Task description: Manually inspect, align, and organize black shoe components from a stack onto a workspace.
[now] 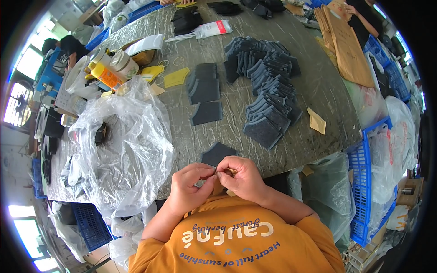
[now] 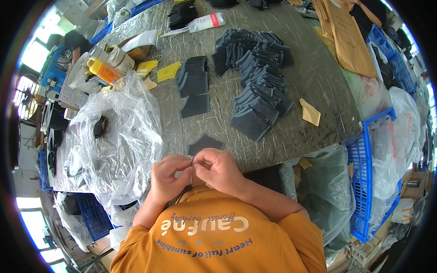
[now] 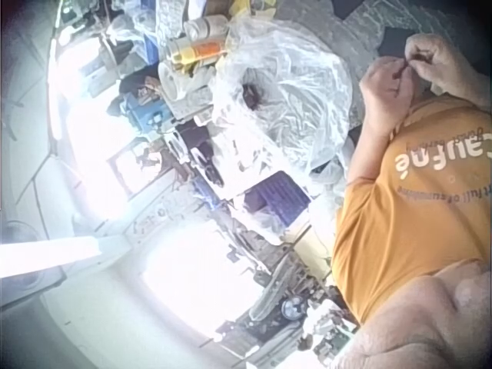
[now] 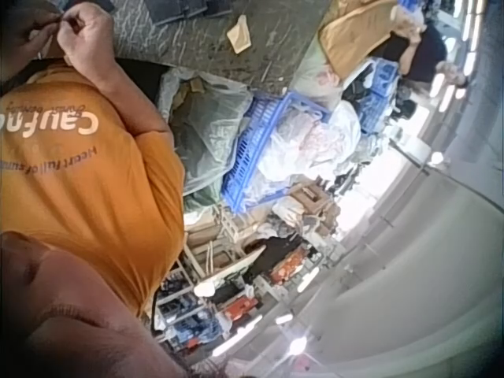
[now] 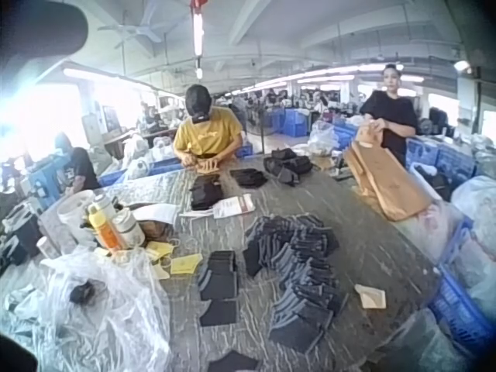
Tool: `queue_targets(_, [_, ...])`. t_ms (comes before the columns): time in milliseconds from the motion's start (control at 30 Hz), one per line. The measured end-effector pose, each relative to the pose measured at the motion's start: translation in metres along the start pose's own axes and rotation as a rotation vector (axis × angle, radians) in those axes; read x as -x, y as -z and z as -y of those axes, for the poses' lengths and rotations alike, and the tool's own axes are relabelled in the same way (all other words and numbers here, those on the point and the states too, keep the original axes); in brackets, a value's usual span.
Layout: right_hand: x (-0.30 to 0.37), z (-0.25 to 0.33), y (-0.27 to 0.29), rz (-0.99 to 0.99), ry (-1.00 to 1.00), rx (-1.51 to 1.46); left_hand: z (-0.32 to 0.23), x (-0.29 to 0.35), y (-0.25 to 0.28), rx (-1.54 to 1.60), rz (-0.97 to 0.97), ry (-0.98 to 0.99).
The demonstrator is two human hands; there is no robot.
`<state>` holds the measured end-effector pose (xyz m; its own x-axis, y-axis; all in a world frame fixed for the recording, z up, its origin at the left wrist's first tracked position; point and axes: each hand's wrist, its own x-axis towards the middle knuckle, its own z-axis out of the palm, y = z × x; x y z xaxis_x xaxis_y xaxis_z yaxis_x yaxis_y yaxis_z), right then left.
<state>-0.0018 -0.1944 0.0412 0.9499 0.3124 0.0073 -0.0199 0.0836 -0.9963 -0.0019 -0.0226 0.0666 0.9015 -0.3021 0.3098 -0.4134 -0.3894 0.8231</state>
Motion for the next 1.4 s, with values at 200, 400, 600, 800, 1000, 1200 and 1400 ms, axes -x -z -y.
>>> queue_targets(200, [-0.001,-0.006,-0.001,0.022,0.103,-0.007,0.009,0.008,-0.007,0.384,-0.102,0.430])
queue_targets(400, [0.002,-0.005,0.002,-0.041,0.307,-0.081,0.021,0.001,-0.009,0.747,-0.278,0.728])
queue_targets(600, [0.023,-0.011,0.048,-0.051,0.317,-0.127,0.064,-0.002,-0.008,0.718,-0.589,0.628])
queue_targets(800, [0.119,0.006,0.213,-0.343,-0.377,0.084,0.075,0.000,-0.001,0.745,-0.591,0.666])
queue_targets(1000, [0.197,-0.054,0.271,-0.440,-0.942,1.361,0.078,0.001,-0.012,0.411,-0.263,0.605])
queue_targets(1200, [0.044,-0.016,0.116,-0.456,0.288,0.929,0.084,-0.004,-0.004,-0.430,0.153,-0.089])
queue_targets(1400, [-0.016,-0.055,0.046,-0.032,0.419,0.902,0.091,0.000,-0.010,-0.523,0.169,-0.115])
